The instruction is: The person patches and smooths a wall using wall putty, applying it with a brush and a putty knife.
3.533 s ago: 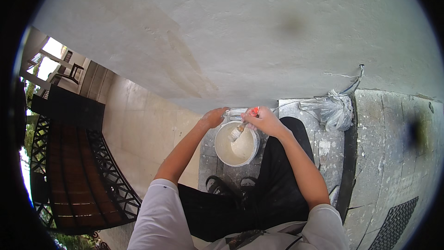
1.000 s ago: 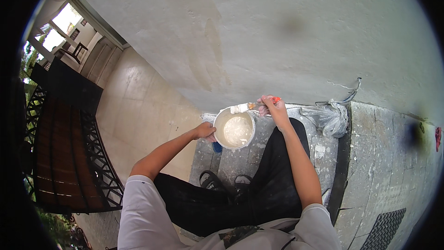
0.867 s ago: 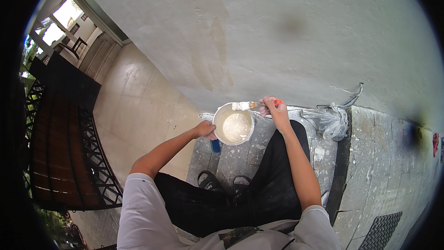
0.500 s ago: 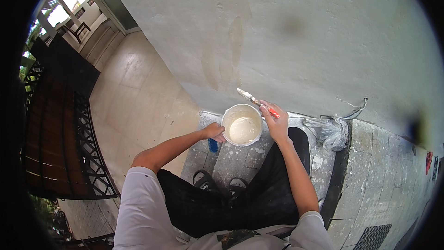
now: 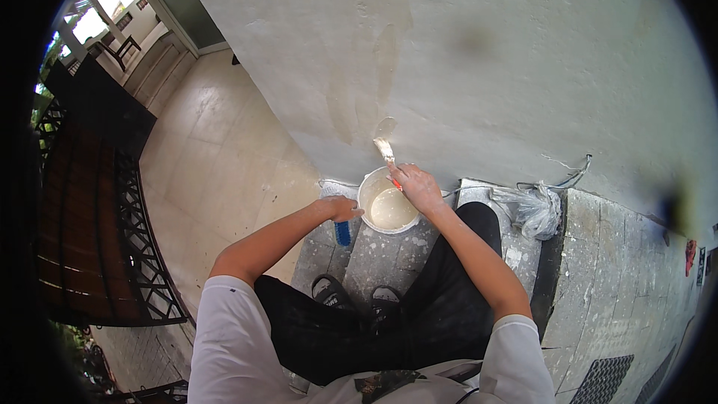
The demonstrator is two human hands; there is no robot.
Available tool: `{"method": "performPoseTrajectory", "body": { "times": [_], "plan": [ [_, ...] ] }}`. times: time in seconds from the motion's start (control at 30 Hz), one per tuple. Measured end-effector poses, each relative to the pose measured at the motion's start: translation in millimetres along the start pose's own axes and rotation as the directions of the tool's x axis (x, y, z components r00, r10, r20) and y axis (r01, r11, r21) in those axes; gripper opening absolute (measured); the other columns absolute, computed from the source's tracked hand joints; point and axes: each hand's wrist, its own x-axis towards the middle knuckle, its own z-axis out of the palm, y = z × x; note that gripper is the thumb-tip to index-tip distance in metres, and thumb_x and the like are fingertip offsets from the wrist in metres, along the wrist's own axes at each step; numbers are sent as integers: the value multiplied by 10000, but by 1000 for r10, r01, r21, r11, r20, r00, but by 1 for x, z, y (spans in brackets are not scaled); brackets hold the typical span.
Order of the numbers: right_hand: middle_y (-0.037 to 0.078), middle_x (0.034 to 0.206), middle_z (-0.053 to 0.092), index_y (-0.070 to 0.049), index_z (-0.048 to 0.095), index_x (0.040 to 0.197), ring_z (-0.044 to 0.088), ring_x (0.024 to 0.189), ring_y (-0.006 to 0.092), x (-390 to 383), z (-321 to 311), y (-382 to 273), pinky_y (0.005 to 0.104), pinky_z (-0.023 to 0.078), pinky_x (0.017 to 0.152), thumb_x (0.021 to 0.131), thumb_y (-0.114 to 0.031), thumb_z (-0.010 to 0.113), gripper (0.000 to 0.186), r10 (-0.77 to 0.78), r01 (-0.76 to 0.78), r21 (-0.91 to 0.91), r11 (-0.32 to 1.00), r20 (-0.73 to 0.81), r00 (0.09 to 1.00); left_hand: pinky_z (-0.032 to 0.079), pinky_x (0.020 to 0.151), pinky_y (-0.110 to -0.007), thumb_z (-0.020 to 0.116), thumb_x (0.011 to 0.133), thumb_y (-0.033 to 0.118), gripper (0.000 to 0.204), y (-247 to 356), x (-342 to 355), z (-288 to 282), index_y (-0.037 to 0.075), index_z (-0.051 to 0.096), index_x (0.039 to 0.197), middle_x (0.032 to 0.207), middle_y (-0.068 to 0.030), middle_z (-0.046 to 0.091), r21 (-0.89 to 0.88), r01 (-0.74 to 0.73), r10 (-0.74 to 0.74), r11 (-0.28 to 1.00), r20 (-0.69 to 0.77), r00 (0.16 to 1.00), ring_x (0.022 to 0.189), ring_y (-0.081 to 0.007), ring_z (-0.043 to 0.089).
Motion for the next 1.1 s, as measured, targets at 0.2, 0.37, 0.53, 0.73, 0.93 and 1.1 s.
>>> {"method": "performPoseTrajectory", "body": {
  "times": [0.2, 0.37, 0.53, 0.73, 0.93, 1.1],
  "plan": [
    [88, 1055, 631, -86, 606, 1080, 622, 913, 246, 20, -48, -3, 338, 514, 763, 863, -262, 567, 282, -166, 159, -74, 984, -106, 980, 408, 957, -436, 391, 894, 483, 549, -8, -9, 2, 48, 562, 1183, 1201, -178, 565, 62, -36, 41, 997, -77, 996, 1117, -343, 534],
    [84, 1066, 644, -89, 630, 1038, 648, 838, 229, 65, -139, -25, 322, 527, 730, 813, -211, 642, 256, -246, 199, -183, 963, -289, 925, 439, 922, -426, 458, 873, 446, 499, -9, -8, 3, 36, 601, 1120, 1152, -185, 592, 144, -58, 71, 988, -86, 994, 1076, -338, 562],
    [77, 1091, 641, -91, 630, 1058, 655, 782, 188, 84, -190, -35, 290, 533, 663, 772, -169, 691, 303, -370, 209, -338, 918, -535, 759, 434, 926, -424, 467, 864, 461, 516, -4, -7, -5, 37, 591, 1129, 1151, -195, 588, 160, -67, 76, 985, -52, 996, 1077, -346, 559],
    [67, 1109, 638, -103, 613, 1080, 643, 729, 166, 58, -141, -13, 281, 527, 624, 793, -139, 658, 293, -389, 257, -386, 886, -315, 866, 444, 910, -418, 477, 855, 444, 498, -3, -12, -6, 33, 601, 1109, 1123, -198, 599, 171, -86, 101, 982, -84, 991, 1052, -344, 572],
    [56, 1127, 626, -99, 553, 1104, 634, 728, 168, 18, -80, 1, 288, 529, 624, 818, -195, 614, 307, -340, 323, -311, 894, -3, 940, 431, 926, -429, 478, 859, 418, 471, 6, -26, -12, 81, 558, 1178, 1165, -194, 579, 207, -83, 91, 975, -29, 995, 1081, -348, 554],
    [55, 1117, 633, -93, 590, 1087, 649, 744, 178, 32, -125, -26, 296, 532, 638, 814, -216, 633, 303, -365, 323, -252, 912, -146, 919, 436, 919, -427, 495, 849, 413, 465, -9, -23, -1, 89, 561, 1177, 1163, -179, 583, 188, -75, 84, 979, -40, 996, 1083, -338, 555]
  ]
}}
